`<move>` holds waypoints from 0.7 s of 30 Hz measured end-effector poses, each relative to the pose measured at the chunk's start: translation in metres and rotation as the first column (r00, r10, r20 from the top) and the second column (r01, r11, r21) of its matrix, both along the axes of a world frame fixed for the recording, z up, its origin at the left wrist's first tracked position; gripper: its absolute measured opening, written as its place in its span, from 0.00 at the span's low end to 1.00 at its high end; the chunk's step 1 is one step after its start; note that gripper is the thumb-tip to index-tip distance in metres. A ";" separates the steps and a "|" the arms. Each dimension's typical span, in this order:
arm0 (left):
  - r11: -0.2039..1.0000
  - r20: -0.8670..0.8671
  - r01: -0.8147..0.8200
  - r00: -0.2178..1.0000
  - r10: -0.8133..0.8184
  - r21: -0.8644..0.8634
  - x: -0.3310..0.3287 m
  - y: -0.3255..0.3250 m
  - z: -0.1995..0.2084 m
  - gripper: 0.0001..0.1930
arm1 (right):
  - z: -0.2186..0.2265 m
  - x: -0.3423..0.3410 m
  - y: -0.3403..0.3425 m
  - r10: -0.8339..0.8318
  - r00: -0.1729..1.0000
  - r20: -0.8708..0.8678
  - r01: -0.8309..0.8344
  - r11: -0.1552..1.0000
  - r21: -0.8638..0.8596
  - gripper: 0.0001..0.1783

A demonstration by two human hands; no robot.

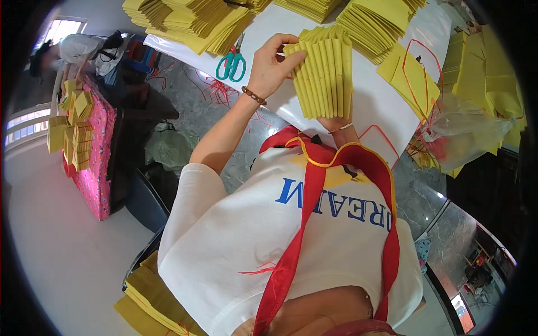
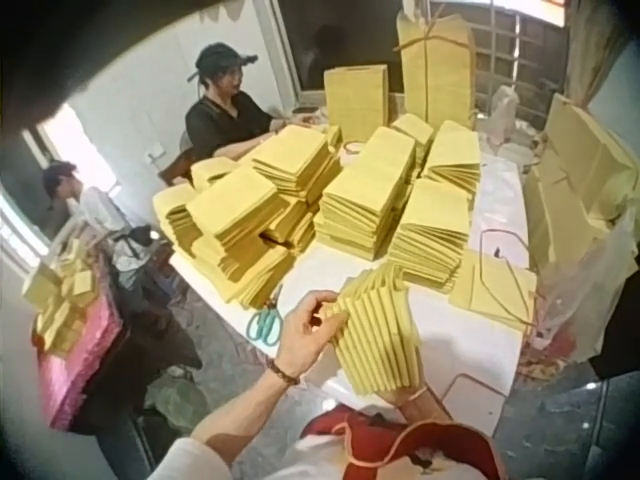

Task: Folding yellow joss paper and attaching silver foil square.

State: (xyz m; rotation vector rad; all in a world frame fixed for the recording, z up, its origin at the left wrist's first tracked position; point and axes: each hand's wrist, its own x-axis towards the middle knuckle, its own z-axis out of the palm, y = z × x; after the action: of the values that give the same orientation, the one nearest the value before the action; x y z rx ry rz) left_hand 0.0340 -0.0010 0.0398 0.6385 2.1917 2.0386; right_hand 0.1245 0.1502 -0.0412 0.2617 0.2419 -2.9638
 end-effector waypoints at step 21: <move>0.962 -0.071 -0.137 0.990 0.123 -0.237 0.003 0.004 0.002 0.24 | -0.005 -0.003 -0.001 0.062 0.994 0.088 -0.056 0.996 -0.066 0.29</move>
State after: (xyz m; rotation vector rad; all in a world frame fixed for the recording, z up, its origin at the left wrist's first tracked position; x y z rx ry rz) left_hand 0.0367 0.0025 0.0417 0.5424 2.5233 1.7844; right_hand 0.1215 0.1495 -0.0457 0.3717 0.1421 -2.8866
